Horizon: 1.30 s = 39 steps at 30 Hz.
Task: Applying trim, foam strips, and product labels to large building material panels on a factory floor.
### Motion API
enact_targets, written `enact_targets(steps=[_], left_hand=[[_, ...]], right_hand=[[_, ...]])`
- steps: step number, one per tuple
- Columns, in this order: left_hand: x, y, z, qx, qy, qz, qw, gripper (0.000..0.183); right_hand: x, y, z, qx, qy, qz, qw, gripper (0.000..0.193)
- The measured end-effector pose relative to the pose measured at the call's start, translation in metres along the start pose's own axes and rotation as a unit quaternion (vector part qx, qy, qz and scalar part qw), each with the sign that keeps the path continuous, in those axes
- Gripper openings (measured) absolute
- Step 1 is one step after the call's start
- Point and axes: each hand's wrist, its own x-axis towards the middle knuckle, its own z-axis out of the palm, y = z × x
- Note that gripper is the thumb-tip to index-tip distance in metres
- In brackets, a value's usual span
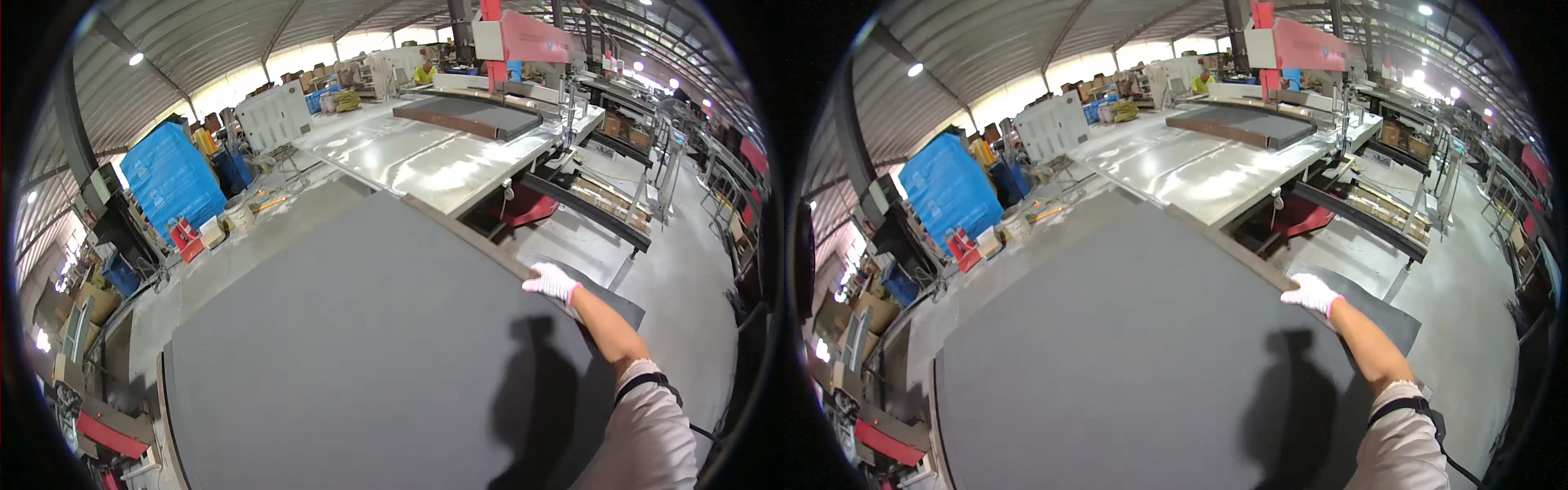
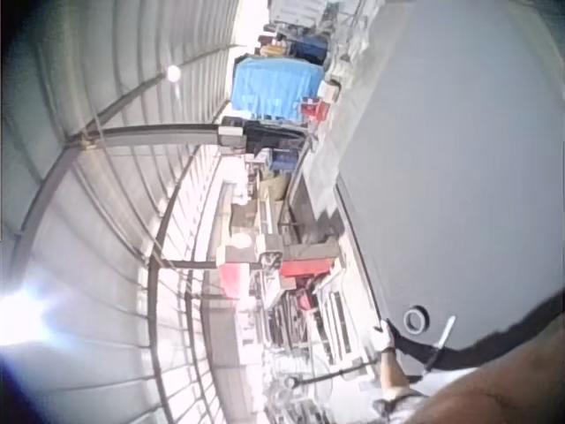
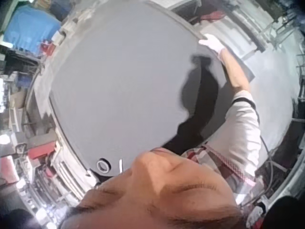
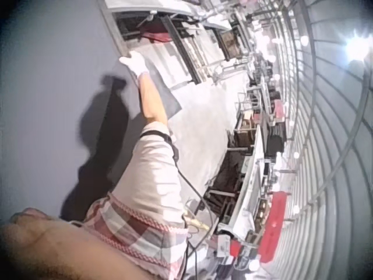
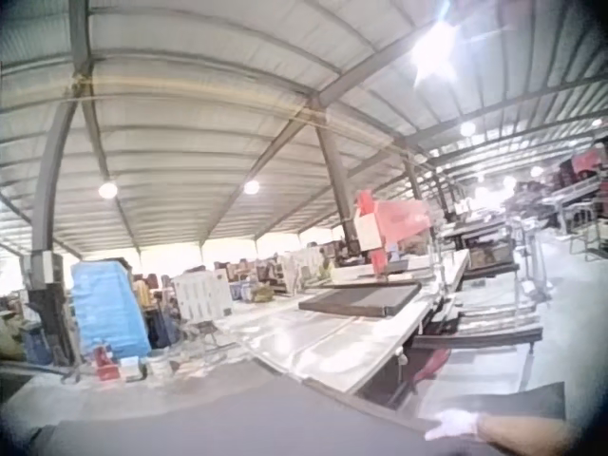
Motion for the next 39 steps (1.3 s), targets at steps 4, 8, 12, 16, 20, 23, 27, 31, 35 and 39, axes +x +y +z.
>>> enact_targets(steps=[4,8,12,16,20,23,27,31,35,39], left_hand=[[0.022,0.017,-0.017,0.051,-0.031,-0.025,0.998,0.062],[0.054,0.053,-0.054,0.08,-0.038,-0.017,0.996,0.068],[0.097,0.041,-0.062,0.082,-0.054,-0.013,0.995,0.073],[0.17,-0.001,-0.068,0.088,-0.07,-0.014,0.994,0.079],[0.201,0.037,-0.1,0.159,-0.115,-0.022,0.98,0.076],[0.204,-0.053,-0.107,-0.088,-0.231,-0.025,0.969,0.062],[0.171,-0.009,-0.145,-0.447,-0.243,-0.037,0.86,0.058],[0.182,-0.097,-0.111,-0.412,-0.397,-0.084,0.816,0.065],[0.084,-0.064,-0.077,-0.314,-0.405,-0.089,0.854,0.073],[0.06,-0.063,-0.092,-0.299,-0.37,-0.034,0.879,0.062]], right_hand=[[-0.049,-0.059,0.008,0.011,-0.003,0.028,1.0,0.062],[-0.058,-0.082,0.007,0.027,-0.054,0.033,0.998,0.054],[-0.016,-0.086,0.019,-0.044,0.036,0.0,0.998,0.069],[0.045,-0.186,0.054,0.021,0.012,0.027,0.999,0.081],[0.02,-0.232,0.076,-0.061,0.03,0.015,0.998,0.081],[-0.057,-0.252,0.071,-0.109,-0.005,0.062,0.992,0.076],[-0.224,-0.228,0.036,-0.116,0.035,0.117,0.986,0.068],[-0.343,-0.114,0.028,-0.123,0.108,0.241,0.957,0.065],[-0.394,-0.003,0.02,-0.237,0.399,0.074,0.883,0.053],[-0.452,-0.058,0.105,0.016,0.397,-0.005,0.918,0.06]])
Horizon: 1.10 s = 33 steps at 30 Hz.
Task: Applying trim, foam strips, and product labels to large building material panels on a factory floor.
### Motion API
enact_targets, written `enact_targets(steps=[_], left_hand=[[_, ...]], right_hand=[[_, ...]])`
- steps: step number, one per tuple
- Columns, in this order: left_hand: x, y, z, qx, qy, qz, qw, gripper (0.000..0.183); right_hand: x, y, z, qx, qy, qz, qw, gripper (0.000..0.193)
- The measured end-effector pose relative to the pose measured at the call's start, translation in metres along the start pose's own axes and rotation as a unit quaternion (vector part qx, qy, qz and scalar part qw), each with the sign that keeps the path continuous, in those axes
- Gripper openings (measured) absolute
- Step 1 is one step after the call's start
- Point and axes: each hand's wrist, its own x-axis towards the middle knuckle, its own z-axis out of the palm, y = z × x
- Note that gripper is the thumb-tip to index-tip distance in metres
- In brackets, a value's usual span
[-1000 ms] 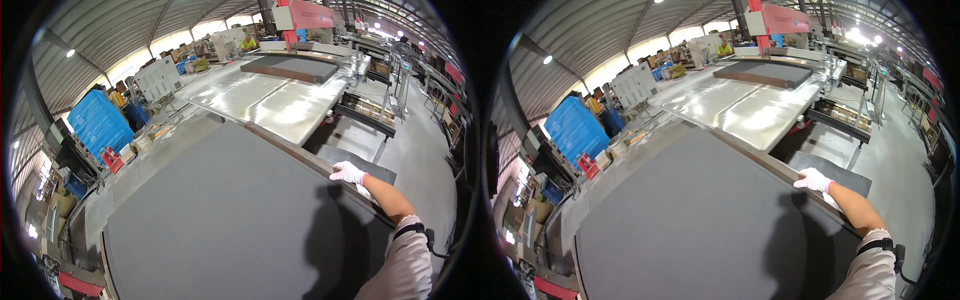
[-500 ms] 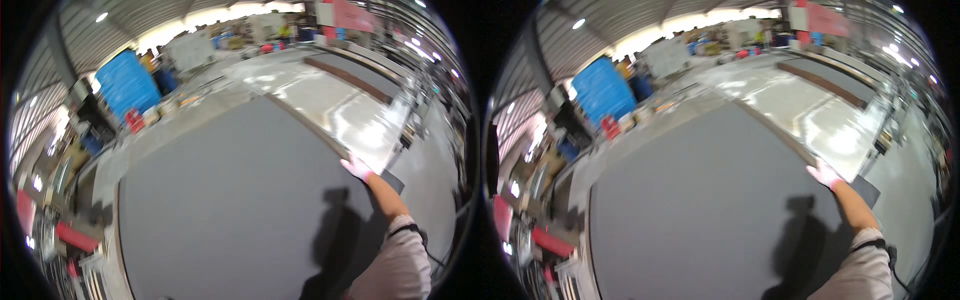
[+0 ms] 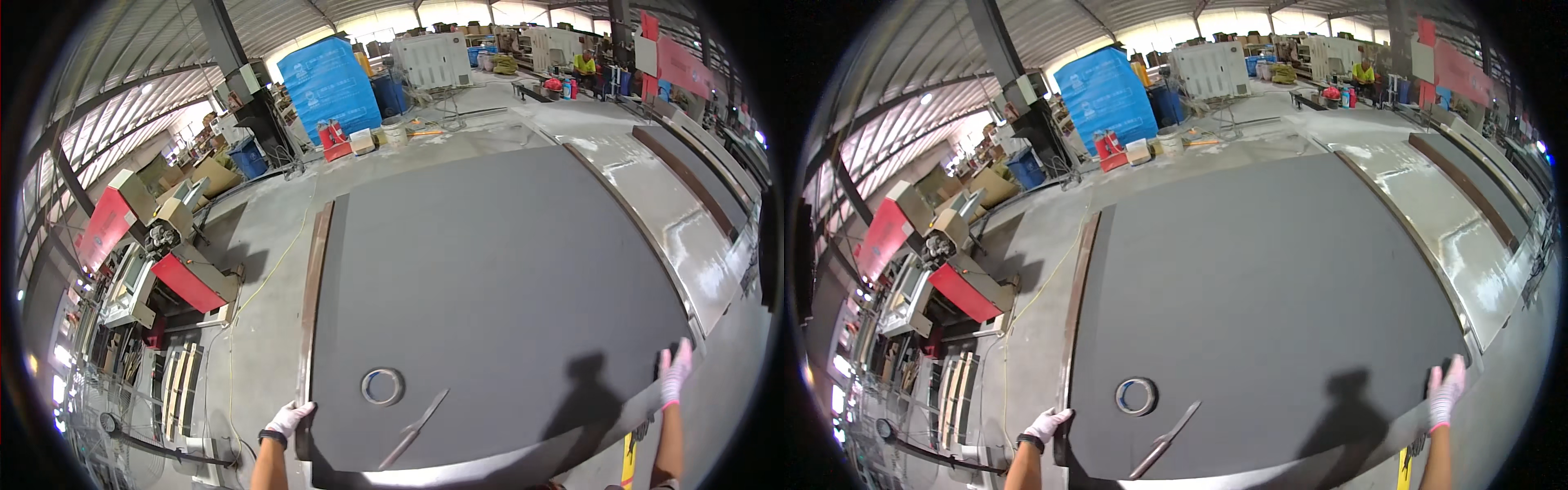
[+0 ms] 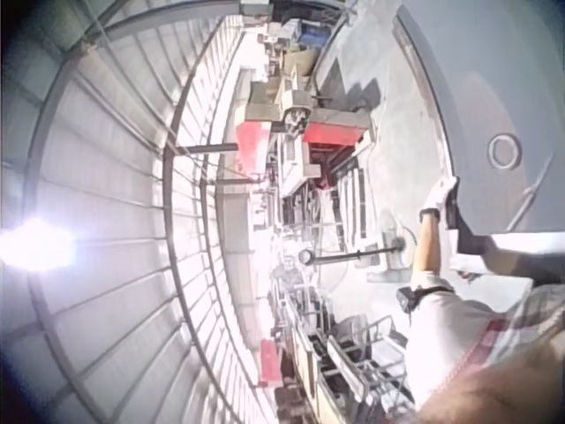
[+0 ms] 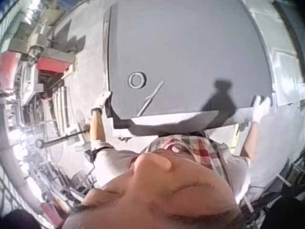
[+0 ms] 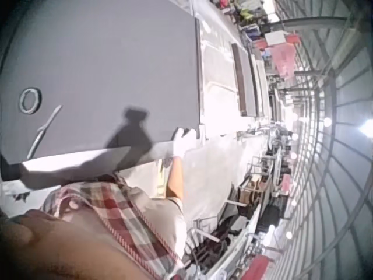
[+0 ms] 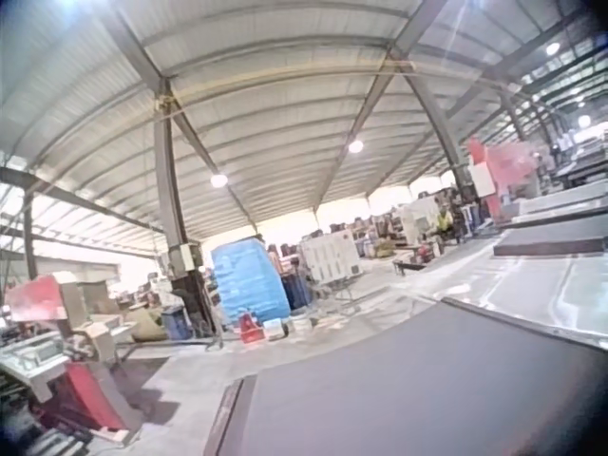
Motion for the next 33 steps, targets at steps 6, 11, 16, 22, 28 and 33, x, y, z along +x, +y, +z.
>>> enact_targets(steps=[6,11,16,22,28,33], left_hand=[[0.005,-0.026,0.005,-0.068,-0.127,0.051,0.988,0.054],[-0.038,-0.033,0.017,-0.314,-0.104,0.102,0.938,0.052],[-0.092,-0.131,-0.025,-0.179,-0.228,0.253,0.923,0.083],[-0.062,-0.105,-0.034,0.404,-0.108,0.262,0.87,0.073],[-0.012,-0.079,-0.009,0.084,-0.104,0.4,0.907,0.053],[-0.11,-0.116,0.029,-0.01,-0.224,0.177,0.958,0.082]], right_hand=[[-0.153,-0.325,0.007,0.044,-0.15,-0.246,0.957,0.056],[-0.259,-0.5,-0.006,0.094,-0.594,-0.155,0.783,0.063],[-0.346,-0.533,0.02,-0.051,-0.595,-0.1,0.796,0.078],[-0.348,-0.544,0.026,-0.063,-0.55,0.077,0.829,0.082],[-0.383,-0.515,-0.01,0.429,-0.282,0.374,0.772,0.032],[-0.455,-0.555,-0.072,0.581,-0.211,0.428,0.659,0.016]])
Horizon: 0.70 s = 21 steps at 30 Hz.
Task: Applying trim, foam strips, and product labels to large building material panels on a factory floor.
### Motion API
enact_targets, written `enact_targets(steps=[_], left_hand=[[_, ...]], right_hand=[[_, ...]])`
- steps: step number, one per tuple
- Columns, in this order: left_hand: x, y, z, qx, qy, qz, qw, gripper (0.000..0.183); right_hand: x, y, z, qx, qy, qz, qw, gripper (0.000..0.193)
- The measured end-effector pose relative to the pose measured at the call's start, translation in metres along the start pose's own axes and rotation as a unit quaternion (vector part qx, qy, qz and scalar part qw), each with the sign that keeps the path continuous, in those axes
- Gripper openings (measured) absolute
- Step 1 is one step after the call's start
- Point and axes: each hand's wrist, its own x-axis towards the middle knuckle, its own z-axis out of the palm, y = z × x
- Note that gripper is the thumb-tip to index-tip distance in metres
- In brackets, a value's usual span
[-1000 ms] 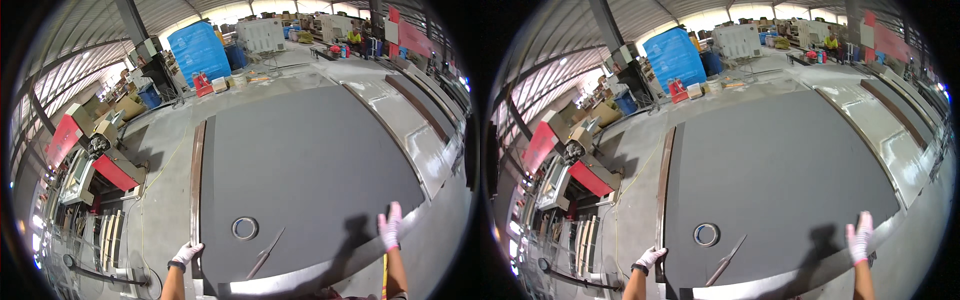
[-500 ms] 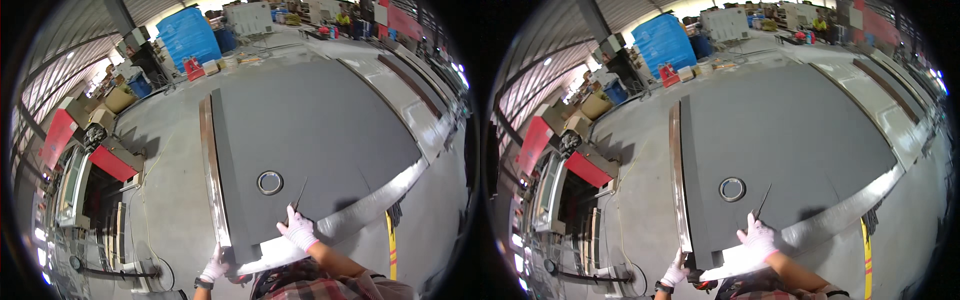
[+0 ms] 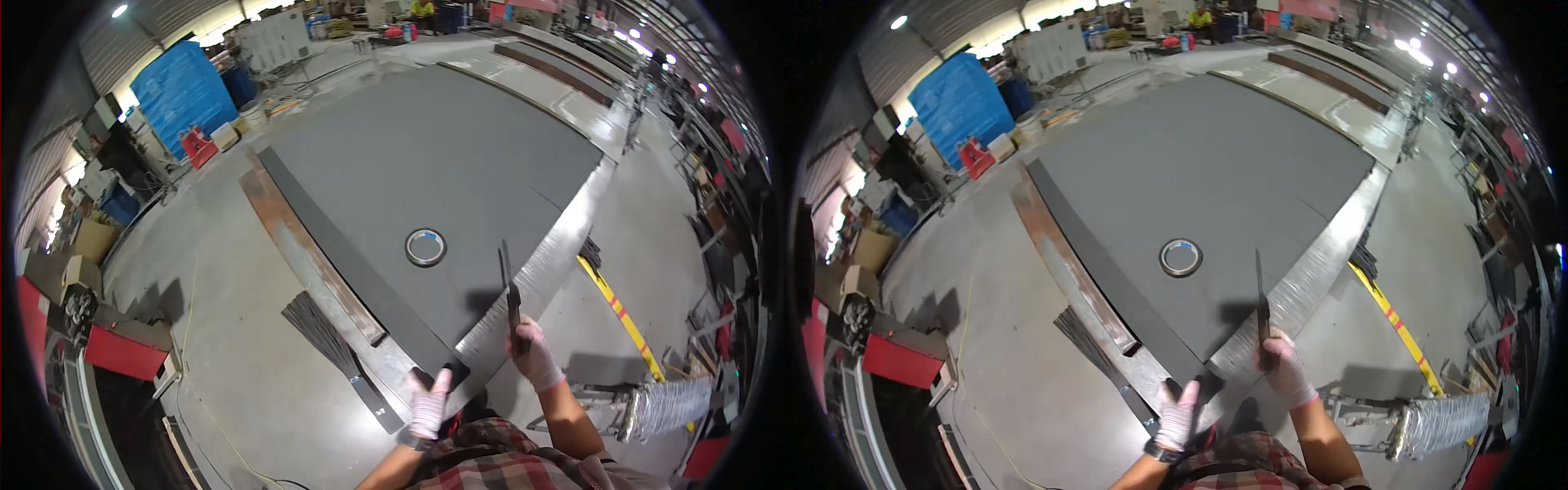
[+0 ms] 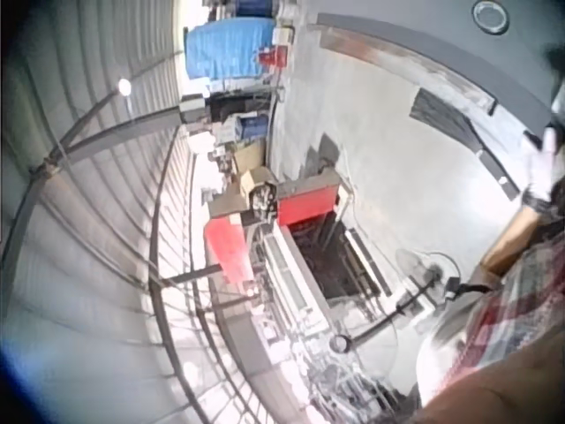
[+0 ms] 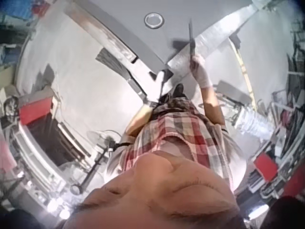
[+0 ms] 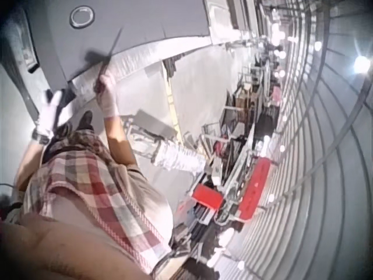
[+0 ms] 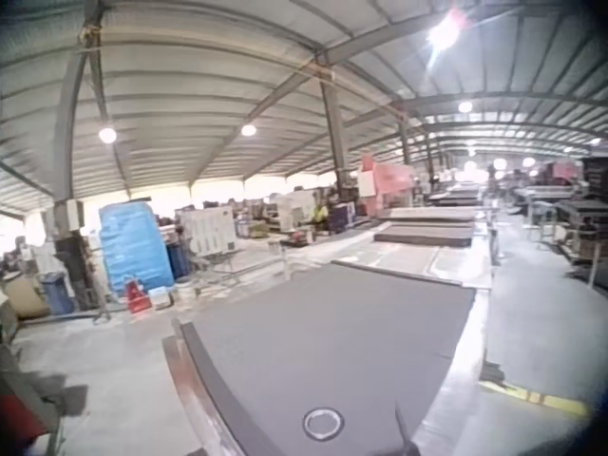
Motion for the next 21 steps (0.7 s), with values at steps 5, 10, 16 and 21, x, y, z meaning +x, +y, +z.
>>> enact_targets(steps=[5,10,16,21], left_hand=[[-0.011,-0.015,0.025,-0.192,-0.023,-0.043,0.98,0.083],[0.011,0.003,0.012,-0.205,-0.006,-0.018,0.979,0.079],[0.086,0.015,-0.015,-0.203,0.008,0.013,0.979,0.074],[0.101,0.037,-0.021,-0.242,-0.037,-0.025,0.969,0.044]], right_hand=[[-0.065,0.068,-0.019,-0.032,0.035,0.12,0.992,0.022],[-0.076,0.146,0.0,-0.06,0.135,0.132,0.98,0.005],[-0.042,0.167,0.05,0.19,0.086,0.072,0.975,0.011],[-0.079,0.121,0.021,-0.067,0.086,0.23,0.967,0.029]])
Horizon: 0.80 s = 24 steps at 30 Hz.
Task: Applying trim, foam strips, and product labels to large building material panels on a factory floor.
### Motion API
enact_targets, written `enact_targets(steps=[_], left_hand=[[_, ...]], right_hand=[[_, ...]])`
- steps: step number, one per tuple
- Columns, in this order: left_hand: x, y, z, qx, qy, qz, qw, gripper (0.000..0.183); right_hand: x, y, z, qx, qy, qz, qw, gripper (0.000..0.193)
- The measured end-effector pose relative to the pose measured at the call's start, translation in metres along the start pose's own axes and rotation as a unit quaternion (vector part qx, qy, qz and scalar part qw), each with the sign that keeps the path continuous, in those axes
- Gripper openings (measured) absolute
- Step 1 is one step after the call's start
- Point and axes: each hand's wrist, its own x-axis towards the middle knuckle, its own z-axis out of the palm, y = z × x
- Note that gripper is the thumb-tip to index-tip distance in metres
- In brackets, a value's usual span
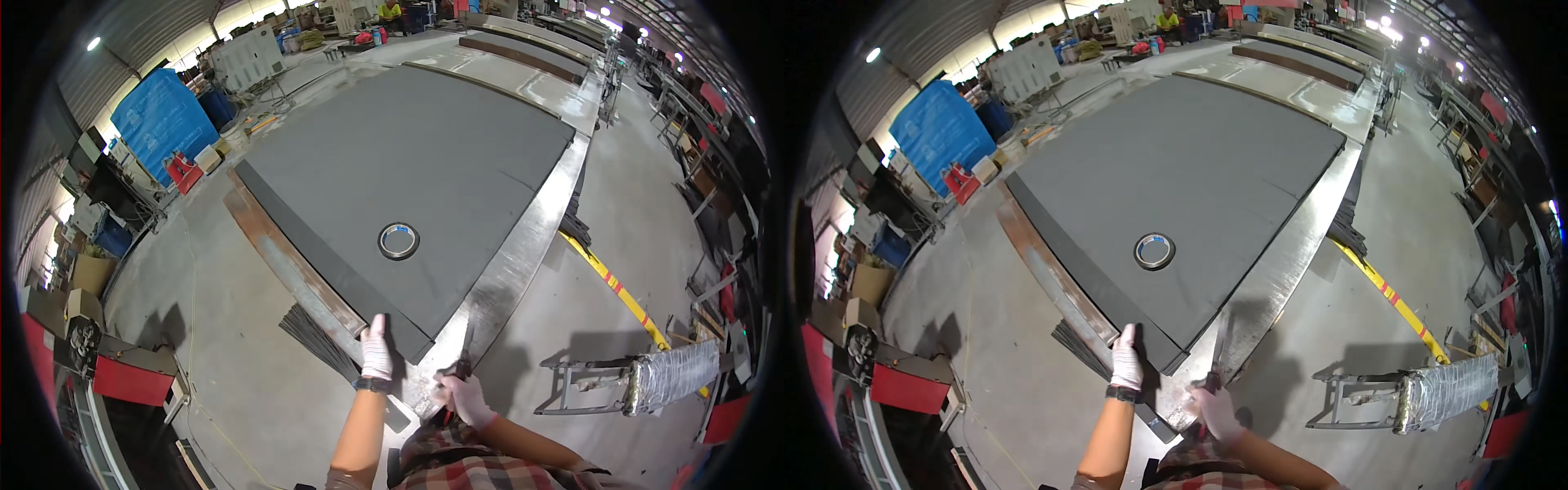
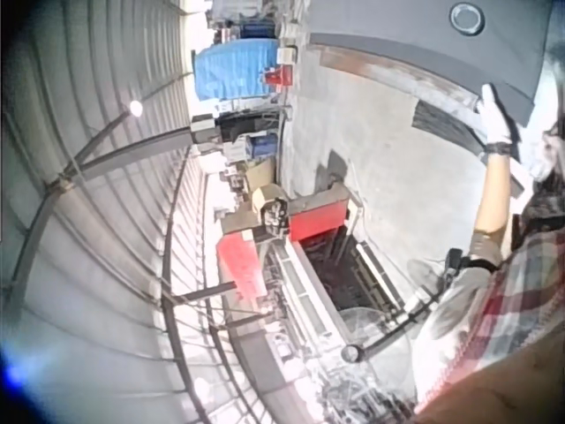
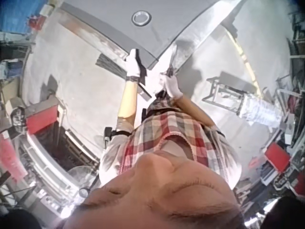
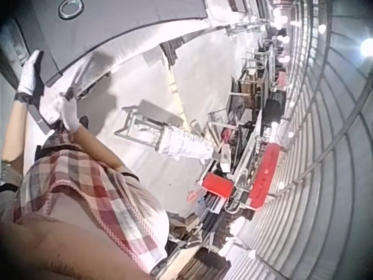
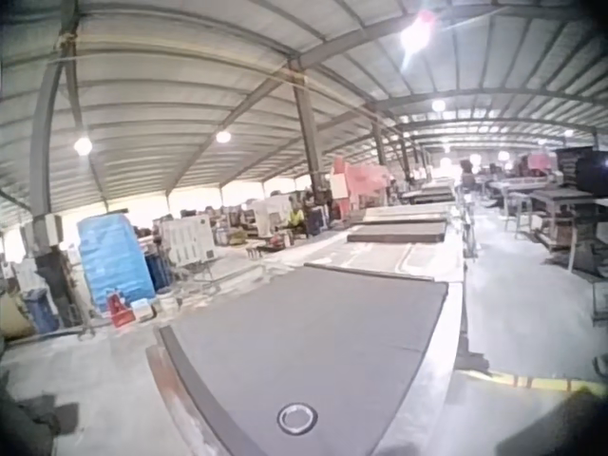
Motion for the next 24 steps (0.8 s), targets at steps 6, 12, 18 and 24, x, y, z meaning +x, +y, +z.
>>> enact_targets(steps=[6,12,18,24], left_hand=[[0.035,0.017,-0.015,0.064,0.021,0.034,0.997,0.045],[0.037,-0.02,-0.019,0.082,0.052,0.089,0.991,0.056],[0.014,-0.022,0.01,0.173,0.09,0.077,0.978,0.077],[0.004,-0.015,0.02,0.231,0.126,0.06,0.963,0.076]], right_hand=[[-0.069,-0.016,-0.039,-0.11,0.041,-0.252,0.961,0.058],[-0.065,-0.062,-0.022,-0.443,0.058,-0.392,0.804,0.047],[-0.002,-0.079,0.04,-0.55,0.071,-0.502,0.664,0.033],[0.003,-0.085,0.049,-0.672,0.041,-0.406,0.618,0.034]])
